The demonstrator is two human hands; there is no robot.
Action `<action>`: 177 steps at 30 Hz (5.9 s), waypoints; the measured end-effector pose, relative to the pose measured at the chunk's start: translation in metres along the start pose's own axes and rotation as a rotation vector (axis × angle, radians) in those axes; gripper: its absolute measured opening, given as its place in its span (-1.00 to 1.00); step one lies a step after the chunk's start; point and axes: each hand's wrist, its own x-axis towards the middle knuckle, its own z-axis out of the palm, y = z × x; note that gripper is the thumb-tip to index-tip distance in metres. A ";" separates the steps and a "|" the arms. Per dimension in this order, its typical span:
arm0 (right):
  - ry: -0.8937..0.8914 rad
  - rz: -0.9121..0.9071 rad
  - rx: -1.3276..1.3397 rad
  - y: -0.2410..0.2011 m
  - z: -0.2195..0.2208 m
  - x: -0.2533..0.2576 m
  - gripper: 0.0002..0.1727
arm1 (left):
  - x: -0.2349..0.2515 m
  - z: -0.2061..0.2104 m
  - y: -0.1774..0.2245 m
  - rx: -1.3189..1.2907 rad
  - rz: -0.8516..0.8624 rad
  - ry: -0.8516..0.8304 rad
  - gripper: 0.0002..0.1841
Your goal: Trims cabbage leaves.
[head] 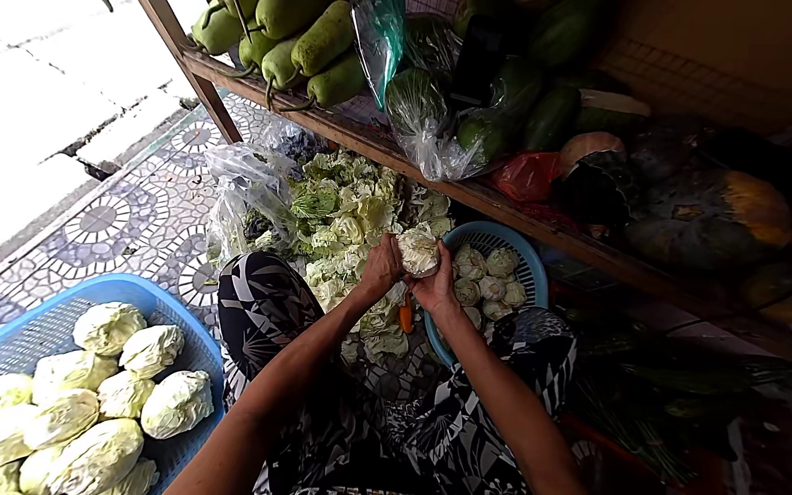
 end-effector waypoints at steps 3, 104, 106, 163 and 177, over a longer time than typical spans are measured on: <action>-0.015 0.018 0.030 0.003 -0.001 -0.001 -0.33 | 0.007 -0.002 -0.008 -0.126 -0.111 0.060 -0.66; -0.114 -0.006 -0.104 -0.014 -0.009 0.005 -0.44 | 0.008 -0.022 -0.007 -0.810 0.068 0.015 -0.91; -0.117 -0.005 -0.092 -0.014 -0.007 0.004 -0.43 | 0.007 -0.022 -0.009 -0.694 0.036 0.146 -0.84; -0.093 -0.218 -0.368 -0.033 -0.014 0.009 -0.42 | 0.012 -0.030 0.004 -0.996 -0.185 -0.265 -0.41; -0.083 -0.051 -0.321 -0.035 -0.004 -0.005 -0.49 | 0.001 -0.037 0.002 -0.198 -0.069 -0.071 -0.19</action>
